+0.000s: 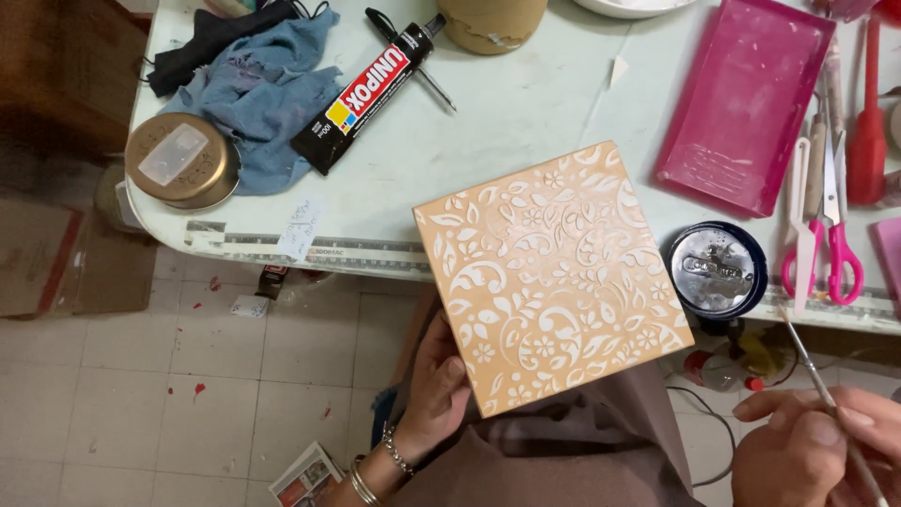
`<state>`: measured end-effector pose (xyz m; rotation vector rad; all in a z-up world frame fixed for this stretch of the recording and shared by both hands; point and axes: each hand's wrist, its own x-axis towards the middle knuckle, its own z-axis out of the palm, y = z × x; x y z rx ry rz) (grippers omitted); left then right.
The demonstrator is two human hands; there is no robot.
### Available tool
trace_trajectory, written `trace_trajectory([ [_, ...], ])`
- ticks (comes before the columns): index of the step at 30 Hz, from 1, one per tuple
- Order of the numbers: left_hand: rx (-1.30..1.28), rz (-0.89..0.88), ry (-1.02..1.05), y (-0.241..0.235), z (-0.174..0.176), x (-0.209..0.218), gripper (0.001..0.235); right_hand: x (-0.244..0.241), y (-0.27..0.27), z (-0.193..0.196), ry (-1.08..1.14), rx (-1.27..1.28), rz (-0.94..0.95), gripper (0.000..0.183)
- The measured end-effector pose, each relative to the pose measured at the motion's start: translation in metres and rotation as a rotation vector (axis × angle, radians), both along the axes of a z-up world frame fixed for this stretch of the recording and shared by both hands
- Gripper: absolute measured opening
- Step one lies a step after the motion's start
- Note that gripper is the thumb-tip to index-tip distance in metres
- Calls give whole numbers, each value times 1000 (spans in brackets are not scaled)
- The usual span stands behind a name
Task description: Applying a decorative pattern to a wooden box lid using a stencil and brush, then organizing various craft supplies on the table.
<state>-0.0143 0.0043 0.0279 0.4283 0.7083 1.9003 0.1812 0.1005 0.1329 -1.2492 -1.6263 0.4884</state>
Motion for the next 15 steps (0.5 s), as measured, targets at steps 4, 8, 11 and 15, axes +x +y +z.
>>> trace_trajectory([
  [4,-28,30,90,2,11,-5,67,29,3,-9,11,5,164,18],
  [8,-69,25,22,0,15,-9,66,106,40,-41,152,-398,354,18],
  [11,-154,9,108,0,28,-13,64,91,41,-16,79,-478,448,27],
  [15,-173,-119,132,9,66,-26,55,-7,16,47,-93,-367,-26,30],
])
